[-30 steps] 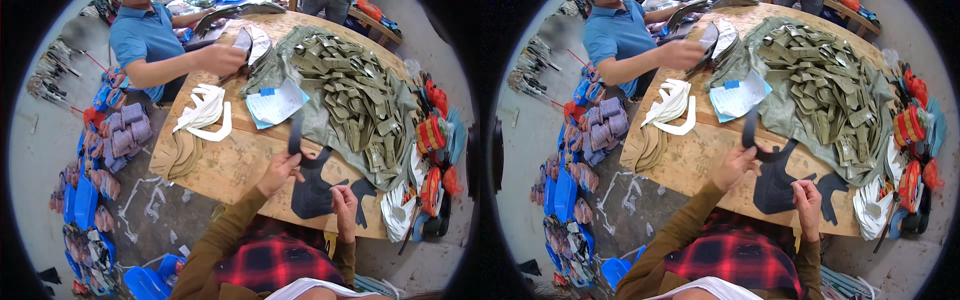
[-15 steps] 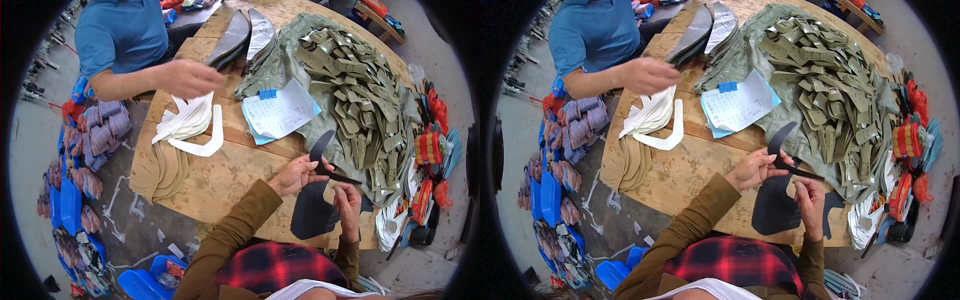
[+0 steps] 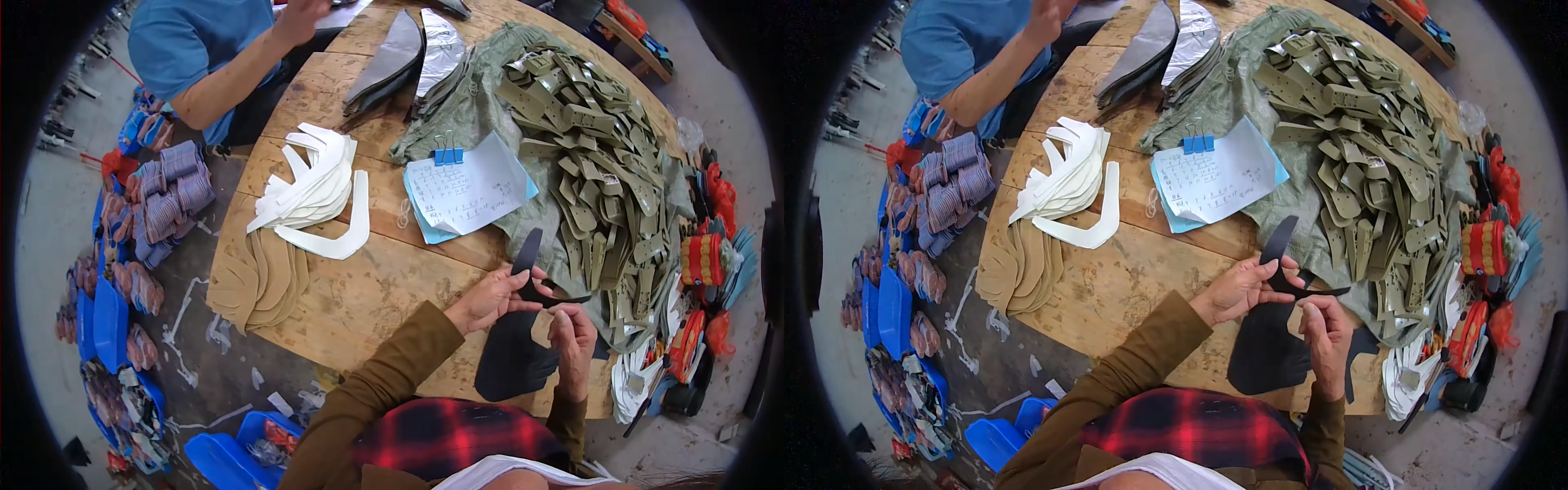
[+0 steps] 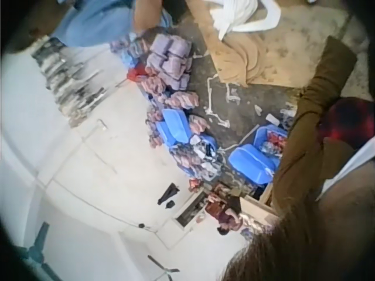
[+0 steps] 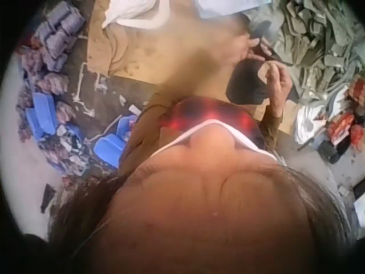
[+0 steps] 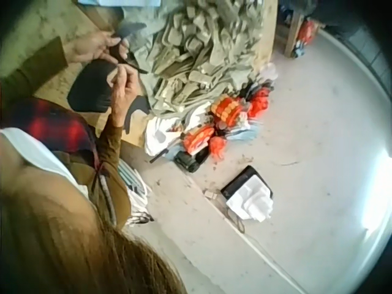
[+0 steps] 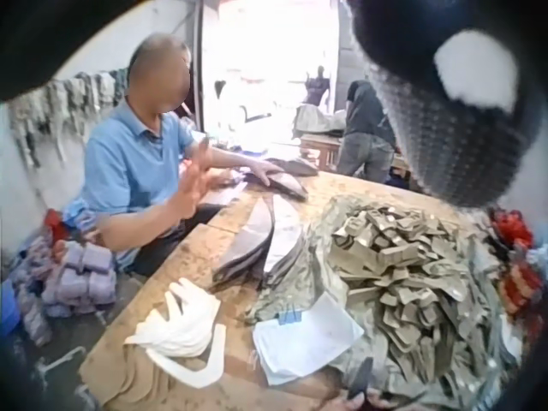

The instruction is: The person assembles shoe components by hand at a wooden workbench. They pick up a black rubber sole piece and a beige insole, align them, and press them together to form a unit. The person repeats this process for multiple pairs of components, placing the finished assemblies on the table.

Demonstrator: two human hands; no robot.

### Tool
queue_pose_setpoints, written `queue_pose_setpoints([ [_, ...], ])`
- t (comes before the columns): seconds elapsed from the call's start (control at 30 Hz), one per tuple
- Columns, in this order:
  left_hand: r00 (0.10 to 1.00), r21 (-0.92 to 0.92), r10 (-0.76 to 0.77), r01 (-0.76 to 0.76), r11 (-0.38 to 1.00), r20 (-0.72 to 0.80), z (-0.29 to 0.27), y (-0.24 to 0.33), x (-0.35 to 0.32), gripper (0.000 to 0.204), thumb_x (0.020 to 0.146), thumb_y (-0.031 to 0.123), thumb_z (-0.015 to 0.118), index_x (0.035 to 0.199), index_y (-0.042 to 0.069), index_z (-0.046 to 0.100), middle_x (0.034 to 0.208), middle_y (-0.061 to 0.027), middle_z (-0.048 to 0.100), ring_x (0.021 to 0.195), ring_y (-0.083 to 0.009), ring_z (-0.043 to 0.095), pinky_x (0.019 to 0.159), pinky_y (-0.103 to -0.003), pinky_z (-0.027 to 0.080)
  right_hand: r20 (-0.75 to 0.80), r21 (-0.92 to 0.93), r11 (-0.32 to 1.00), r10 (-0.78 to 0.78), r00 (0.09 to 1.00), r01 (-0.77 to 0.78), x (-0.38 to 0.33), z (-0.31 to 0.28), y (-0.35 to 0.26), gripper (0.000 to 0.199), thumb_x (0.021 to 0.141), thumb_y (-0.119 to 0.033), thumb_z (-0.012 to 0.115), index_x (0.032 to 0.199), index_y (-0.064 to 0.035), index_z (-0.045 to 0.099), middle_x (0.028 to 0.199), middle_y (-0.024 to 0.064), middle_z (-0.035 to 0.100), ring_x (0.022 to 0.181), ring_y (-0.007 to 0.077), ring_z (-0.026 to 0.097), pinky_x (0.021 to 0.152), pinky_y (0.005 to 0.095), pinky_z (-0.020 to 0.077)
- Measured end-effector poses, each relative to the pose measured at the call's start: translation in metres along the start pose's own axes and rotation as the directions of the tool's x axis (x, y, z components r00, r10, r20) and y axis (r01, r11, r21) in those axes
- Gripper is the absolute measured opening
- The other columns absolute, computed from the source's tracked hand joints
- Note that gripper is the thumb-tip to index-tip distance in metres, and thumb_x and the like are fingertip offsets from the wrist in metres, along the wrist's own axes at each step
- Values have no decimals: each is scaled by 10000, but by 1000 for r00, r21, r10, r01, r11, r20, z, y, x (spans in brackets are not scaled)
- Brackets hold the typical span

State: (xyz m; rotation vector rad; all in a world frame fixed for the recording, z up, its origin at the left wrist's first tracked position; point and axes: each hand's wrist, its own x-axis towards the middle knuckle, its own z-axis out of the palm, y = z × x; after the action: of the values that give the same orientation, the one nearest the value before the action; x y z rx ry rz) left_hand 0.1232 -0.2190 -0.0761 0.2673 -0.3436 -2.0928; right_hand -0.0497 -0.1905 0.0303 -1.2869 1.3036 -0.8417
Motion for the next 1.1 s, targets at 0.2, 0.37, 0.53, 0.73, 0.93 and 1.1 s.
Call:
queue_pose_setpoints([
  [0.2,1000,-27,-15,16,1000,24,1,0,1,354,1034,260,461,1299,27,495,1195,-146,609,1173,-249,587,1011,-408,491,76,-5,1000,27,997,-26,3,14,10,125,986,-130,547,998,-37,631,737,-42,539,615,15,437,531,169,321],
  [0.37,999,-37,-29,30,999,18,1,2,1,344,1036,225,443,1307,16,482,1221,-176,599,1168,-296,596,1027,-413,479,92,-29,997,74,993,-71,6,14,13,131,986,-138,553,992,-34,634,732,-37,536,611,17,441,524,176,319],
  [0.53,999,-71,-26,28,997,21,3,3,2,343,1034,216,443,1305,8,475,1222,-182,595,1167,-318,598,1041,-427,469,75,-31,997,71,995,-69,7,12,21,139,987,-153,557,988,-39,637,707,-37,524,591,17,433,514,178,315],
  [0.73,1000,-47,-13,12,999,-19,2,3,2,343,1033,223,447,1299,8,479,1236,-188,587,1142,-303,609,1031,-419,478,92,-46,994,103,990,-99,4,15,26,125,983,-153,567,993,-52,642,703,-40,526,577,14,426,500,180,311],
  [0.93,999,-73,-32,31,997,-3,0,3,1,346,1034,234,450,1298,12,480,1250,-187,583,1134,-268,610,1016,-402,486,126,-45,995,93,988,-88,4,21,23,130,979,-148,574,998,-47,655,716,-36,539,593,17,452,514,184,326],
  [1.1,998,-66,-66,64,996,-24,1,4,1,347,1033,239,452,1306,26,480,1248,-182,588,1144,-244,604,1017,-383,481,159,-63,991,130,979,-122,3,30,29,126,977,-130,572,986,-39,659,732,-25,556,601,29,464,523,195,343],
])
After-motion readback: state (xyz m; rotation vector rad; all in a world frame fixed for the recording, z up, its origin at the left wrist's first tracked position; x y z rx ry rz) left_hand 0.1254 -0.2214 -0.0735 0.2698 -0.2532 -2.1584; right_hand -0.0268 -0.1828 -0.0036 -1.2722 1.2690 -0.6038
